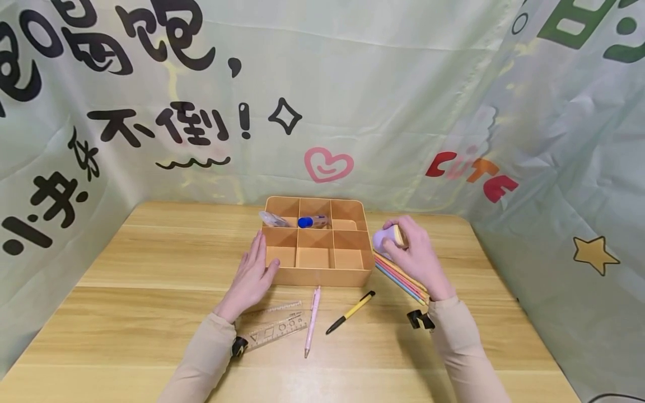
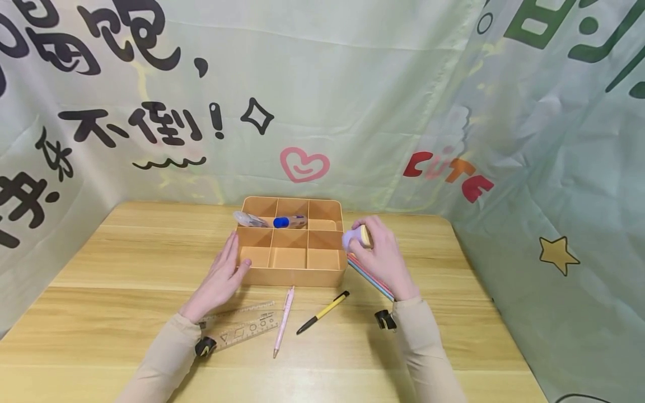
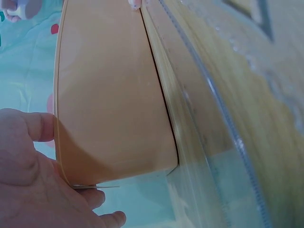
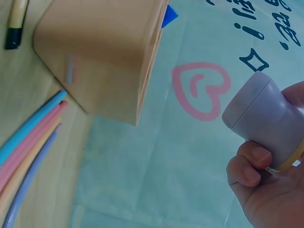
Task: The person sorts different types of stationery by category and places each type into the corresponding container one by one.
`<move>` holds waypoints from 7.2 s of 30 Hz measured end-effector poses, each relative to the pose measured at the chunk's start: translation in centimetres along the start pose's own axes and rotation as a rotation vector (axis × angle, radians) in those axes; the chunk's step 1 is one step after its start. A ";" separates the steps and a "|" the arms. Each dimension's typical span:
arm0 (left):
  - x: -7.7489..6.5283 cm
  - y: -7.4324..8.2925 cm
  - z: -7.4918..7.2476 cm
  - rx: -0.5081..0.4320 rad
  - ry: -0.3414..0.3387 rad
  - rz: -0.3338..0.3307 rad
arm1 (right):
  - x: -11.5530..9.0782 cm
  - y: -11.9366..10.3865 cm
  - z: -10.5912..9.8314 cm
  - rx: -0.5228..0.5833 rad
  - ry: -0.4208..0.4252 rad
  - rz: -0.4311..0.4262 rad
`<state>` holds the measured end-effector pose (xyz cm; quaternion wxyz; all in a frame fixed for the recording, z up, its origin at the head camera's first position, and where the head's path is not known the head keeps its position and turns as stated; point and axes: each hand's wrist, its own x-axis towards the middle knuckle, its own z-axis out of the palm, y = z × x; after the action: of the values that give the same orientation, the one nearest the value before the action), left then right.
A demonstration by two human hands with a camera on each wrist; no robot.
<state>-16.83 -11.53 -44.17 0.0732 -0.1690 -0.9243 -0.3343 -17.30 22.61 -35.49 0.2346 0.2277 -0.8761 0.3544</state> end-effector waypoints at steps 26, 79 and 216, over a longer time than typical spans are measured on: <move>0.0 0.1 -0.1 -0.008 -0.026 -0.009 | 6.2 1.5 1.5 -0.092 -0.082 0.167; -0.1 -0.1 0.1 -0.018 -0.003 -0.009 | 9.0 3.5 10.1 -0.370 -0.450 0.347; -1.9 -1.9 -7.2 -0.090 -0.150 0.158 | -4.5 -0.4 7.4 -0.040 -0.335 0.050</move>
<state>-15.58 -18.01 -40.25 0.0224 -0.2690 -0.8950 -0.3551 -15.34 18.05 -42.58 0.0806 0.2569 -0.9153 0.2996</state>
